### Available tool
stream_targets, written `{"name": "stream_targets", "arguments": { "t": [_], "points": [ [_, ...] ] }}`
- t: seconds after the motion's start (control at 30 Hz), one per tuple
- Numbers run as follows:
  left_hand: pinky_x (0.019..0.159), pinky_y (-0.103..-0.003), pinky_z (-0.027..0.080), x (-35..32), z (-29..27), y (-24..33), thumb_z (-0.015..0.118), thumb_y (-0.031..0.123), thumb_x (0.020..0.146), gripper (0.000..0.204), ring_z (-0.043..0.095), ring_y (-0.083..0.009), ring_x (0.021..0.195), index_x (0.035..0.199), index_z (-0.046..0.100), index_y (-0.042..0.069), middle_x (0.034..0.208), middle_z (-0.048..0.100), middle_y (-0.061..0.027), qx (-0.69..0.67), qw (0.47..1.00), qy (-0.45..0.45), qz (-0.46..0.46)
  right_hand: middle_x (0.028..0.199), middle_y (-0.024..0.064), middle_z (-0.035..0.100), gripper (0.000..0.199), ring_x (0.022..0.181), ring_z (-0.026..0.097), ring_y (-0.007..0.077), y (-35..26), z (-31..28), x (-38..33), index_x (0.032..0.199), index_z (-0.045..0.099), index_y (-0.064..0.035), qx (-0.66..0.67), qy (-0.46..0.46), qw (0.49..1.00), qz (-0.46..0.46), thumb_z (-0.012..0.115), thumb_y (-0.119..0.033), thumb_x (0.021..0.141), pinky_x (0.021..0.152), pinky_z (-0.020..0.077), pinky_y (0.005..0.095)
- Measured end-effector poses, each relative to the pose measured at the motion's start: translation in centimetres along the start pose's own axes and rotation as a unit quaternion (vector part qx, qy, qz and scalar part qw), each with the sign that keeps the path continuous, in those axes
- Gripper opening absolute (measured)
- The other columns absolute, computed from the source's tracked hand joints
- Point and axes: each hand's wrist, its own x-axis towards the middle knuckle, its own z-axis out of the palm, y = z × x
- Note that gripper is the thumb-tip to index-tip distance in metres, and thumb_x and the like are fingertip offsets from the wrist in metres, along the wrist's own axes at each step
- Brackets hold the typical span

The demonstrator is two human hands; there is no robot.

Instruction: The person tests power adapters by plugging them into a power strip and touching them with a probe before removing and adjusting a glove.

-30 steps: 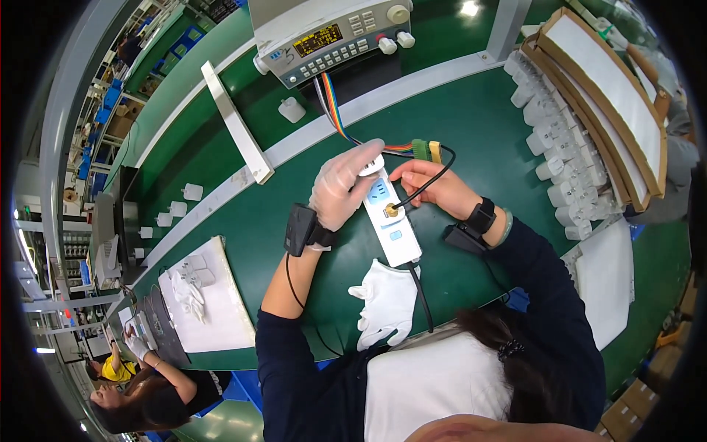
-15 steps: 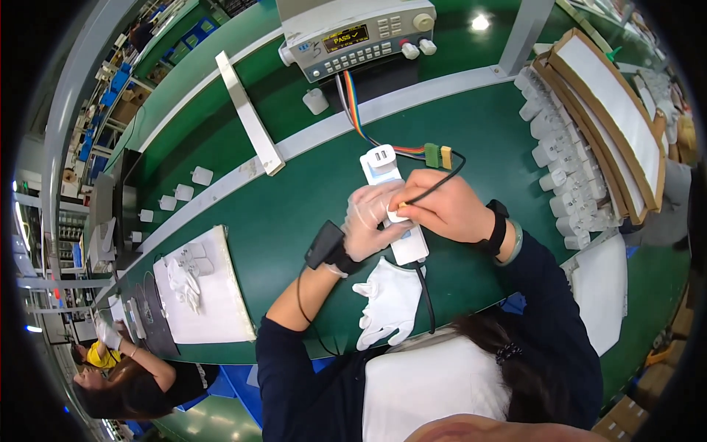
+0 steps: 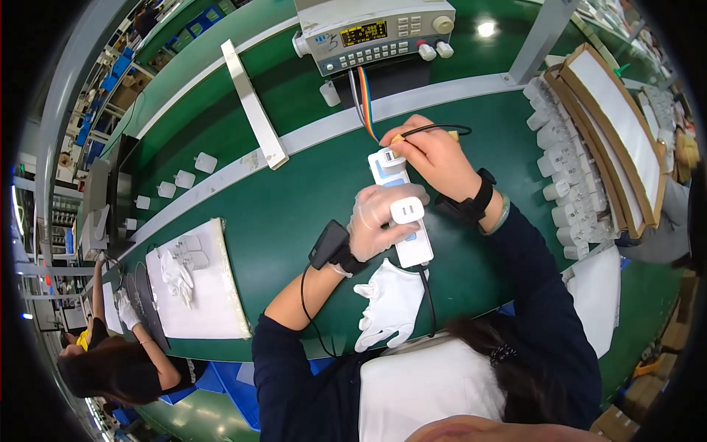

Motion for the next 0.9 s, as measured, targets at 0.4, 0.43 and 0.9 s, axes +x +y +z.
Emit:
{"name": "stream_targets", "arguments": {
  "t": [0.4,0.43,0.9],
  "points": [
    [0.084,-0.042,0.049,7.7,-16.1,-7.9,0.063,0.009,0.078,0.051,0.06,-0.0379,0.094,0.126,0.047,0.004,0.099,0.06,-0.0206,0.397,0.882,0.188,-0.17,0.098,0.0022,0.055,0.024,0.081,0.052,0.0145,1.7,0.5,-3.7,0.112,0.059,-0.0009,0.18,0.08,0.976,0.089,0.05,-0.016,0.094,0.071,0.0432,0.0262],
    [0.08,-0.042,0.05,7.9,-16.1,-8.1,0.062,0.009,0.077,0.051,0.061,-0.0377,0.091,0.126,0.047,0.005,0.096,0.062,-0.0195,0.45,0.855,0.153,-0.206,0.095,0.0002,0.052,0.026,0.077,0.047,0.0117,1.9,-0.4,-4.5,0.115,0.056,-0.0012,0.347,0.052,0.91,0.221,0.048,-0.017,0.096,0.069,0.0408,0.0242],
    [0.072,-0.041,0.053,-4.4,-33.1,-12.8,0.053,0.025,0.086,0.023,0.066,-0.0319,0.089,0.099,0.066,0.011,0.101,0.066,-0.016,0.686,0.587,-0.09,-0.42,0.081,-0.0017,0.042,0.027,0.07,0.04,0.0081,3.5,-0.2,-6.6,0.116,0.052,0.0001,0.575,0.085,0.745,0.327,0.046,-0.017,0.097,0.064,0.0372,0.0232]
  ]
}}
